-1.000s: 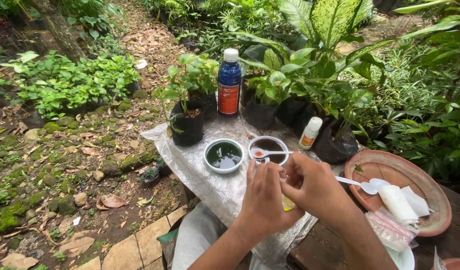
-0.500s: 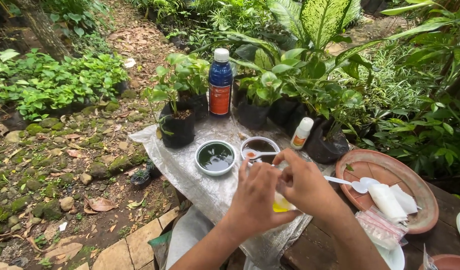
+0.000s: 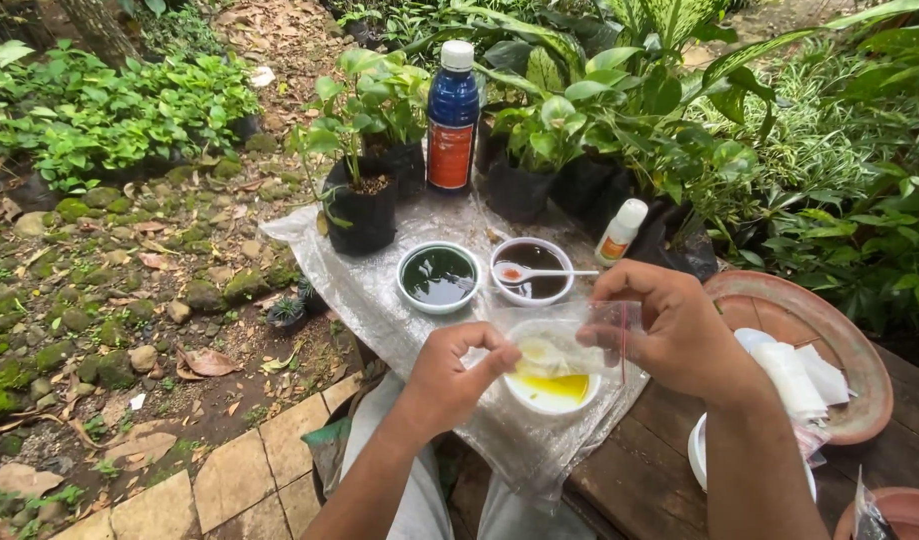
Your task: Mixing colored liquid solutions in bowls and transferring them into small plastic bags using a spoon for packaging.
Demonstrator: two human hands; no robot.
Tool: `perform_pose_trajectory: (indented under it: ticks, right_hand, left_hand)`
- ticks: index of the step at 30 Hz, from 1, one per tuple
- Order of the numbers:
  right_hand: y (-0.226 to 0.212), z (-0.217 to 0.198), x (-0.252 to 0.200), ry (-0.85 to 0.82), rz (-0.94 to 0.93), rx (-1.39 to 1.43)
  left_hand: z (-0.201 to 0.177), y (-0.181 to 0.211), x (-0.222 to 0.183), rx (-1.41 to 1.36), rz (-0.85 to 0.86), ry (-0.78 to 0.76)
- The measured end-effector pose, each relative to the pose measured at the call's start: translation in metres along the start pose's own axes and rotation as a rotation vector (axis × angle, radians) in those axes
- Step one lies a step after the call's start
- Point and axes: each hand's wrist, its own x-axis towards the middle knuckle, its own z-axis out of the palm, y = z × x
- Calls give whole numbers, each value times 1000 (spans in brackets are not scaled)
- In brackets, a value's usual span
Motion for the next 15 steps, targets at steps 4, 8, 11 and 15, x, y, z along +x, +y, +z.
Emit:
perform_pose_trajectory:
  ticks: [4, 8, 11, 15]
  right_hand:
    - [0, 4, 0, 16, -6, 25]
    - [2, 3, 2, 31, -22, 27]
    - [3, 1, 3, 42, -31, 47]
    - [8, -7, 1, 27, -28, -94]
  left_hand:
    - [1, 1, -3, -59, 3, -23]
    - [2, -1, -8, -269, -140, -61]
    - [2, 4, -7, -260, -171, -99]
    - [-3, 7, -6, -305, -351, -131]
